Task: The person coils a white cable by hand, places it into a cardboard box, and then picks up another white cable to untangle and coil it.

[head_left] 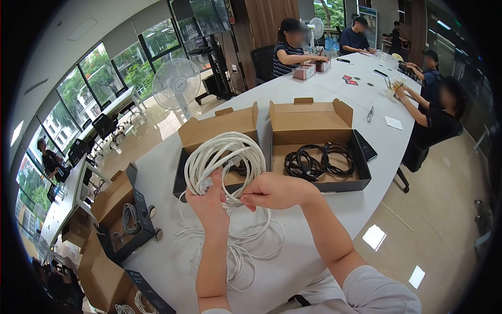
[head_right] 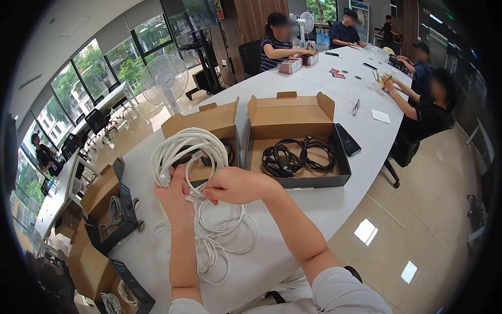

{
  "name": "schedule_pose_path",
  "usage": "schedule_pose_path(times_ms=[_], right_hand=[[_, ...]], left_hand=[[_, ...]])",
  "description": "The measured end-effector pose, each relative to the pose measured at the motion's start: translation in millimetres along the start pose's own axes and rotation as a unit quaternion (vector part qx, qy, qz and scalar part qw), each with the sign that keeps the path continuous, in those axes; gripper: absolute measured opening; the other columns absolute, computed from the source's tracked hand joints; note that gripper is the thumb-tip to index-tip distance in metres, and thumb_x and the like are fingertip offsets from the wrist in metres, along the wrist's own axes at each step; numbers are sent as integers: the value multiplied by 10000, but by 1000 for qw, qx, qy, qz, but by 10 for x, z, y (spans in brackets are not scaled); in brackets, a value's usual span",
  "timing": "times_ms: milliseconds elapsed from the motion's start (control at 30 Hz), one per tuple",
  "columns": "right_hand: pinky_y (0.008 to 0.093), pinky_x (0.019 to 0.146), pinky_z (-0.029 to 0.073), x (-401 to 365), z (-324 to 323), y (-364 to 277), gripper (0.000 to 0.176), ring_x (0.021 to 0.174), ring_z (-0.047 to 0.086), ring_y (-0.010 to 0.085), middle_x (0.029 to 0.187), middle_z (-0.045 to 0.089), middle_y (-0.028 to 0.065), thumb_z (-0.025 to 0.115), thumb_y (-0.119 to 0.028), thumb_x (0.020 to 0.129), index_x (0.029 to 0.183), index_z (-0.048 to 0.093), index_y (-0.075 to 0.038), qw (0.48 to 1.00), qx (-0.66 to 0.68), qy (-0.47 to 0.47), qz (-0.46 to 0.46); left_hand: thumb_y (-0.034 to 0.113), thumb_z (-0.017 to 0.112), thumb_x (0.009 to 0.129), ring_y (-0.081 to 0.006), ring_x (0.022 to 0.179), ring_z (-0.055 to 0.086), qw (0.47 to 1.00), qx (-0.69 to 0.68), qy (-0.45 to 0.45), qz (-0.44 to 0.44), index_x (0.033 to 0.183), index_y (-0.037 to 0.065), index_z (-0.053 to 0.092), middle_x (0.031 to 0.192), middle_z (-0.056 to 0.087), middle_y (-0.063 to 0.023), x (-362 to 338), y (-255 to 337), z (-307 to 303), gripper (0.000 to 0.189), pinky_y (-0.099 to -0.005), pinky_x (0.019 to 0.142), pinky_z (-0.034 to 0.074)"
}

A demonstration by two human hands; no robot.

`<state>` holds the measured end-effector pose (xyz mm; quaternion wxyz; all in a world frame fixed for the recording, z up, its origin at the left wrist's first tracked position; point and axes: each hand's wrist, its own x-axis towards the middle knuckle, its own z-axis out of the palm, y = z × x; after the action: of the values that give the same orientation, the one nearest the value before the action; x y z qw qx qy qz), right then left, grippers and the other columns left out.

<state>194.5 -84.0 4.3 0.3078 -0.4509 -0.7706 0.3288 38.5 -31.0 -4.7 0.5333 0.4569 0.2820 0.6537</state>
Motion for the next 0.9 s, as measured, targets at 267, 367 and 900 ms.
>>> schedule_pose_path(times_ms=[267,367,900], right_hand=[[293,509,373,11,-33,-50,245,532,434,104,580,530,45,571,-199,934,784,647,-21,999,34,-1,-29],[280,495,362,82,144,-77,157,523,421,93,578,530,37,653,-172,898,844,643,-25,984,61,128,-111],[308,623,439,363,506,-215,303,678,540,204,649,525,-8,858,-172,612,644,565,-103,684,-274,619,-270]], left_hand=[[-82,650,763,-93,472,499,999,-11,-15,-32,859,56,523,657,527,-10,127,-26,-154,211,-212,434,365],[-95,621,765,-86,451,459,999,-30,7,-20,825,68,508,643,512,-9,174,28,-221,207,-224,439,385],[-36,640,807,-69,443,373,995,-91,21,-25,821,70,516,581,438,21,209,189,-315,164,-258,449,358]])
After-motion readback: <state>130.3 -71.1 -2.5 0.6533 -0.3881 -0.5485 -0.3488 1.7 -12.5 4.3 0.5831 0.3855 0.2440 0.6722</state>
